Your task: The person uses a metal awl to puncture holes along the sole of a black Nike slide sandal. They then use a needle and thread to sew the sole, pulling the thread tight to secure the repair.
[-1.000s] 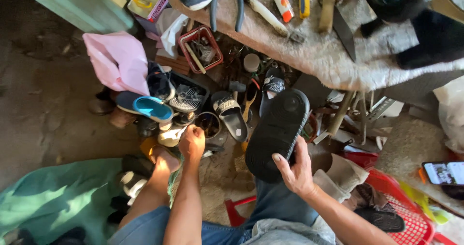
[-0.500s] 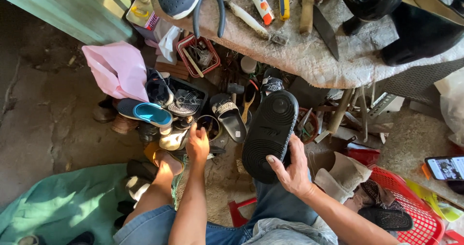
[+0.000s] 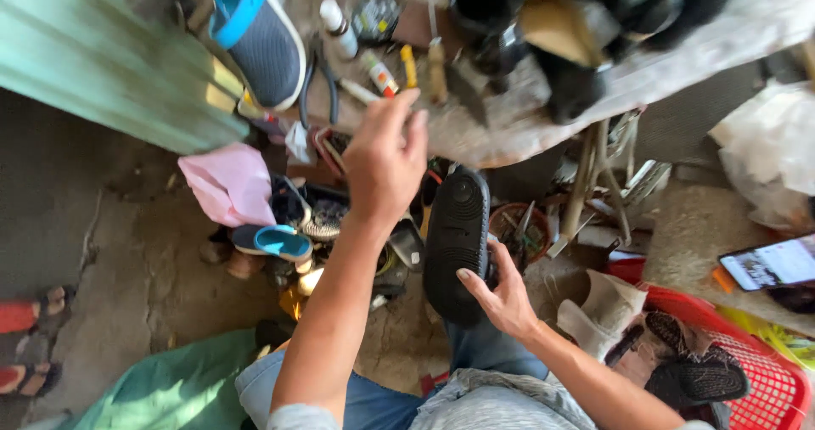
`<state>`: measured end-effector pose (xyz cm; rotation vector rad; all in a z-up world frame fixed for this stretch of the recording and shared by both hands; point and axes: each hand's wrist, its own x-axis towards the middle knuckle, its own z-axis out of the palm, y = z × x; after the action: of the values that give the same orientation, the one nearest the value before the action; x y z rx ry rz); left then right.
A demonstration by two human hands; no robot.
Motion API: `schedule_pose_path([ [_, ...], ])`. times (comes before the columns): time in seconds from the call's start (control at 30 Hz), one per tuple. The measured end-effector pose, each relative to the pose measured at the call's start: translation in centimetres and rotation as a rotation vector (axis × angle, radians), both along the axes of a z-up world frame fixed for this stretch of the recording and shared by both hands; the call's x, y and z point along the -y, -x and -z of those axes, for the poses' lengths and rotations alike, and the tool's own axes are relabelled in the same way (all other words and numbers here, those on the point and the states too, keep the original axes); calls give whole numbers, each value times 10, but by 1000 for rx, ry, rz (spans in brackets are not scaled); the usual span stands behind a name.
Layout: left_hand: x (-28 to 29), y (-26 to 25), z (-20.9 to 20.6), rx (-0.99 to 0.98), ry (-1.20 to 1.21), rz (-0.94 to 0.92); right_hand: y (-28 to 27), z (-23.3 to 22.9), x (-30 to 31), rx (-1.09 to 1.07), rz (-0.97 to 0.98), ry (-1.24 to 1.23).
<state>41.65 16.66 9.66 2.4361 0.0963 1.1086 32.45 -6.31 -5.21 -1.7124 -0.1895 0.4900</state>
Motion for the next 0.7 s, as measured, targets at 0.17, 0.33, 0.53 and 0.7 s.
schedule_pose_path([
  [0.17, 12, -51, 17, -276, -110, -96, -10, -73, 42, 145, -51, 221],
  [0.33, 14, -57, 21, -380, -125, -169, -3, -89, 77, 477, -84, 290],
  [0.53, 10, 38, -37, -82, 459, -1, -3, -89, 73, -115, -182, 50],
  [0.7, 4, 171, -22, -8, 1672, 232, 5, -64, 50, -429, -277, -513],
])
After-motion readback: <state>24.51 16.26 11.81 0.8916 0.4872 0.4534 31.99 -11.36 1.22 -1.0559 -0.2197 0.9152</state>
